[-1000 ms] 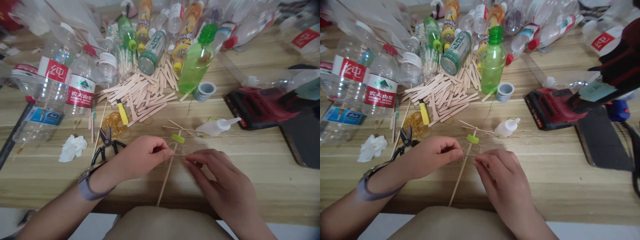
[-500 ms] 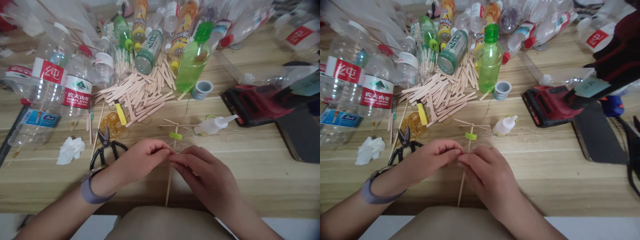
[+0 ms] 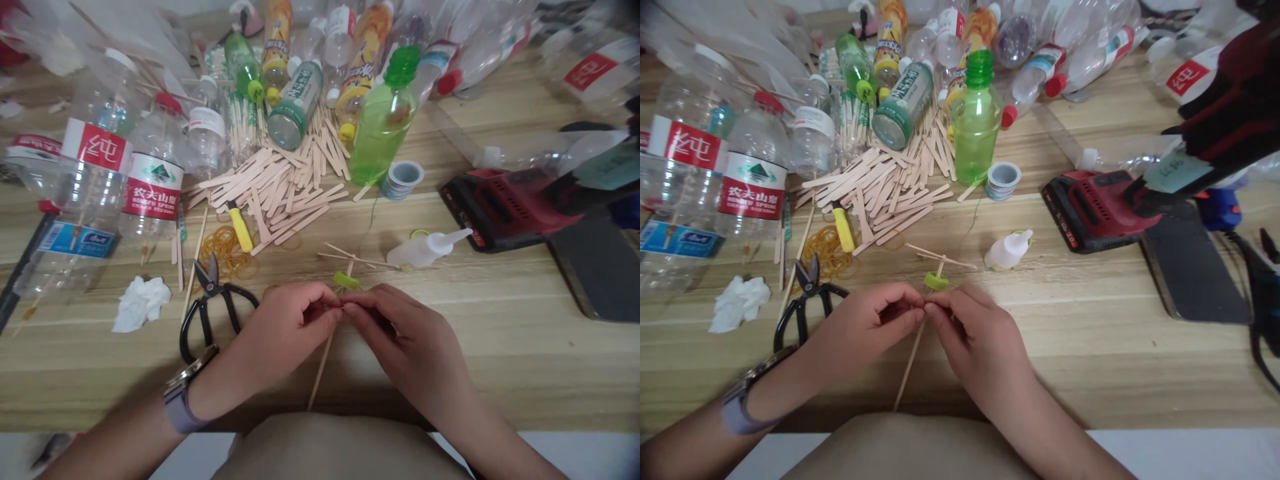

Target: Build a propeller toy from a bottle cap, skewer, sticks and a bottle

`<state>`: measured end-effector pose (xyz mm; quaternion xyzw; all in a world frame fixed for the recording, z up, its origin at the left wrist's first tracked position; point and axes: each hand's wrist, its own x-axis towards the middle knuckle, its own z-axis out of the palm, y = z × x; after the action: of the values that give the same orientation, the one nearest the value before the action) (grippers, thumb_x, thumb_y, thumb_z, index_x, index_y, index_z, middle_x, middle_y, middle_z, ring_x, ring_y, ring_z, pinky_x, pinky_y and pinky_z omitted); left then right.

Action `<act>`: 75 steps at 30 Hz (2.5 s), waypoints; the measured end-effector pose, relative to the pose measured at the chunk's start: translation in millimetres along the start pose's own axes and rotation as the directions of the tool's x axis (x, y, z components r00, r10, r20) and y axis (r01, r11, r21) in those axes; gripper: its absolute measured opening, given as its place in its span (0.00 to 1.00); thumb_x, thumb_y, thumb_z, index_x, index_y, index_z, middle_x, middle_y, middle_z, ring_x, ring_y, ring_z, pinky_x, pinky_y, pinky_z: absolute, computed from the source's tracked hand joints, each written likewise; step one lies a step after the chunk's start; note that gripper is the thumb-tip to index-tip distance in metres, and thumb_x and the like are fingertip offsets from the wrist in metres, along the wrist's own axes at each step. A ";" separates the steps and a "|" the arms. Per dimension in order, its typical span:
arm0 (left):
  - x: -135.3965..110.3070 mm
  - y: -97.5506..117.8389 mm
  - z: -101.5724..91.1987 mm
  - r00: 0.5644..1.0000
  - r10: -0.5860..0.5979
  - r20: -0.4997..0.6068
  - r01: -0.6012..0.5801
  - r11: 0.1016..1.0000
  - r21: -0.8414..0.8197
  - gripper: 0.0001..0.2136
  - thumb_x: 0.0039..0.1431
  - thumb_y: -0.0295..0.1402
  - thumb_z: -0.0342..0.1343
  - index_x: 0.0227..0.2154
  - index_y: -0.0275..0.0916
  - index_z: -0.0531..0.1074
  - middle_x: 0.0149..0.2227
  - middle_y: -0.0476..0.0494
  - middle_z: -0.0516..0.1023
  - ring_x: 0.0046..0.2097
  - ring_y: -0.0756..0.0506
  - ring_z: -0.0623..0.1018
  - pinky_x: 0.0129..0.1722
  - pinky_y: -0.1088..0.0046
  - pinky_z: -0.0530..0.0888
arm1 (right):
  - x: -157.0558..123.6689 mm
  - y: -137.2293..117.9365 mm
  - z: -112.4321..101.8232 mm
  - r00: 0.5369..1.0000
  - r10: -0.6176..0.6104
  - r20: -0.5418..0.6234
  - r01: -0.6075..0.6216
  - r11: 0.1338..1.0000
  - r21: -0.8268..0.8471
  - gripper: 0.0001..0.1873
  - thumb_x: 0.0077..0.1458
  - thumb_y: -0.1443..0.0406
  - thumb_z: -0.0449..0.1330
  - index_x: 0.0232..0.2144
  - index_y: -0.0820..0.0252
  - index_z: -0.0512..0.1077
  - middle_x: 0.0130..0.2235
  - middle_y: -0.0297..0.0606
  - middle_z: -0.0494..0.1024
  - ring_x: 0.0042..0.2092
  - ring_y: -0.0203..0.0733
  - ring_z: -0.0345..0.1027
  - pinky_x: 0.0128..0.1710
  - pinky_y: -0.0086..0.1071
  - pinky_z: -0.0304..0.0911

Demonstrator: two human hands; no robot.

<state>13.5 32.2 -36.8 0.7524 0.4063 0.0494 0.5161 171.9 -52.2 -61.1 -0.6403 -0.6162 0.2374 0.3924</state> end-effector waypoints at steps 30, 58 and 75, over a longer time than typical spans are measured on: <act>-13.1 -15.4 0.3 0.800 0.597 -0.060 -0.345 0.540 0.768 0.11 0.68 0.25 0.45 0.36 0.37 0.72 0.28 0.46 0.74 0.31 0.44 0.73 0.32 0.66 0.71 | -4.2 1.3 5.8 0.977 -0.211 0.034 0.204 0.870 -0.449 0.18 0.70 0.65 0.48 0.30 0.62 0.72 0.27 0.37 0.72 0.27 0.40 0.70 0.25 0.32 0.59; -11.5 -14.0 -0.5 0.871 0.485 -0.073 -0.319 0.674 0.666 0.11 0.62 0.25 0.47 0.24 0.40 0.66 0.25 0.48 0.71 0.29 0.46 0.71 0.28 0.68 0.65 | -1.4 -6.1 0.7 0.967 -0.200 0.161 0.246 0.897 -0.367 0.15 0.67 0.69 0.49 0.29 0.60 0.70 0.28 0.35 0.70 0.26 0.39 0.67 0.25 0.32 0.55; -15.0 -2.7 -1.5 0.998 0.056 -0.002 -0.054 0.973 0.225 0.13 0.62 0.29 0.51 0.21 0.38 0.66 0.21 0.55 0.69 0.25 0.52 0.68 0.26 0.74 0.57 | -5.3 -10.1 -3.0 0.973 0.000 0.229 -0.004 1.000 0.016 0.10 0.62 0.71 0.53 0.35 0.60 0.75 0.31 0.33 0.74 0.30 0.34 0.68 0.27 0.26 0.59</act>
<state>1.2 23.8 -33.2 0.8168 0.3904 0.0207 0.4243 167.6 -58.7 -52.3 -0.6061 -0.6547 0.3150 0.3238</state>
